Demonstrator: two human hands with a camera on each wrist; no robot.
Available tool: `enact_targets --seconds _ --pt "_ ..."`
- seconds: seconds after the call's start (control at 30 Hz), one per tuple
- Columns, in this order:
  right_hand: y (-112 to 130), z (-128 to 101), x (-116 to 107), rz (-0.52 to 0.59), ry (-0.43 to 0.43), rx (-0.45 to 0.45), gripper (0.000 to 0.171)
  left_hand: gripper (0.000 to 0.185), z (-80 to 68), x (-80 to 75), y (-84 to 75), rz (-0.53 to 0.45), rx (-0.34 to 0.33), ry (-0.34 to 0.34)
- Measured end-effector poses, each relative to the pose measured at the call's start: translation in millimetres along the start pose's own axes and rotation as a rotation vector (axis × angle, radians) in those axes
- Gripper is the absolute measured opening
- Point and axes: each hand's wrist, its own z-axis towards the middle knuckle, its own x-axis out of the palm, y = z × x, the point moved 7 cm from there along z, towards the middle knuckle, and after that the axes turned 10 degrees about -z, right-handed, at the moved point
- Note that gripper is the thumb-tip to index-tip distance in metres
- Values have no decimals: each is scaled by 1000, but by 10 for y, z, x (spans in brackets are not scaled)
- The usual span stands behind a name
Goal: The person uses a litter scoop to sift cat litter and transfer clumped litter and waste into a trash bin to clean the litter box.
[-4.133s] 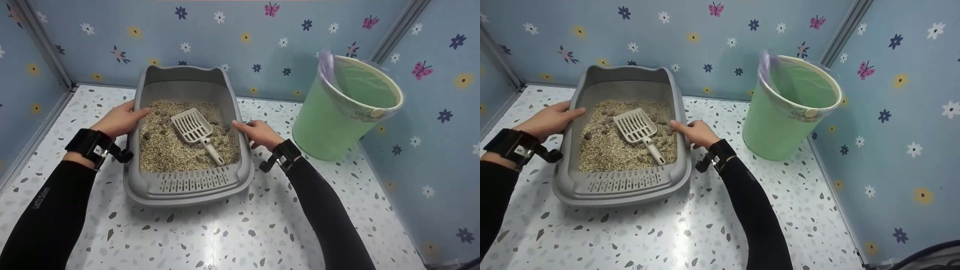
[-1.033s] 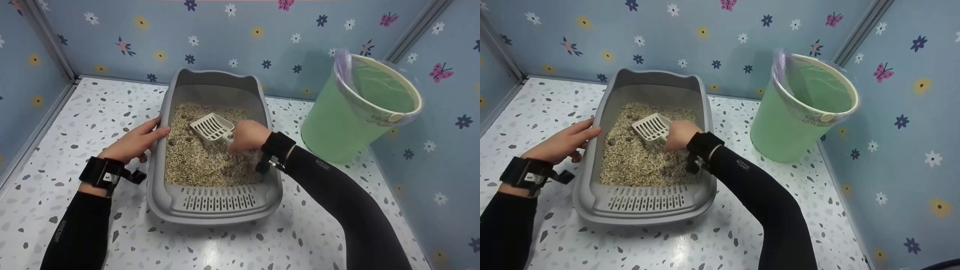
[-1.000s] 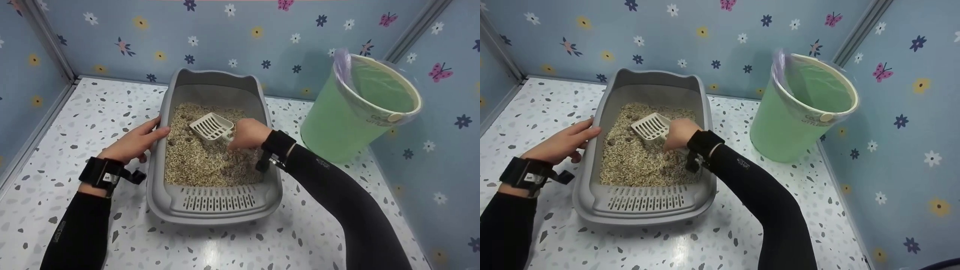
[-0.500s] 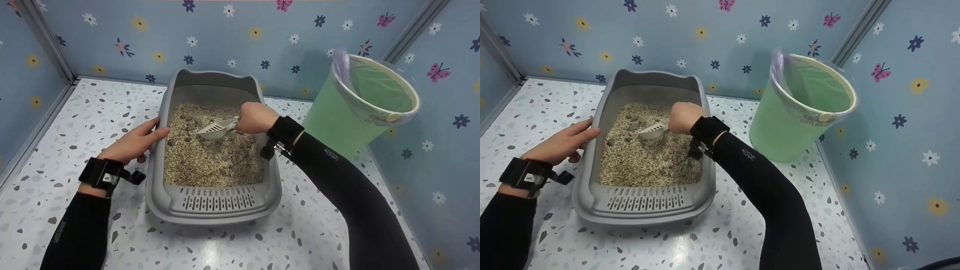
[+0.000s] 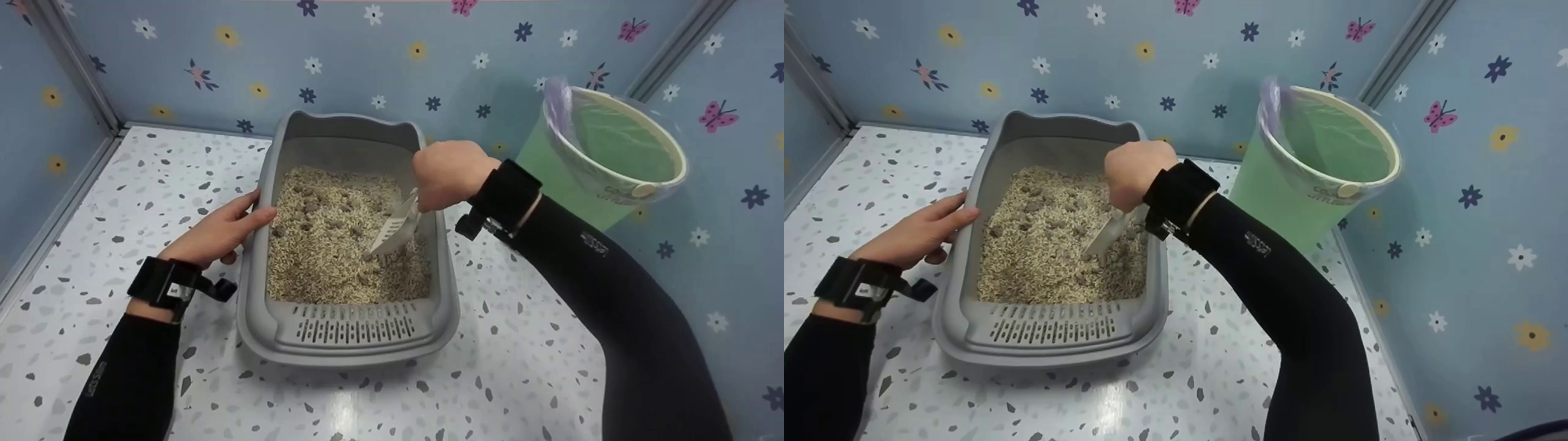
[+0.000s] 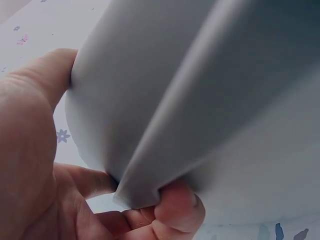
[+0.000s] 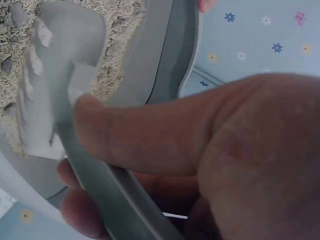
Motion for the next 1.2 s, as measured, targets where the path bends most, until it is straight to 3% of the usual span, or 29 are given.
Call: enact_targets --seconds 0.23,0.53,0.87,1.2 --pt "188 -186 34 -81 4 -75 28 86 9 -4 1 0 -3 -7" --pt "370 -93 244 -199 21 -117 31 86 53 -41 -5 3 -5 -15" --pt "254 -101 503 -115 -65 -111 29 83 35 -9 24 -7 -11 -20" --pt "294 -87 690 -53 -134 -111 30 84 37 -1 65 13 -27 -13"
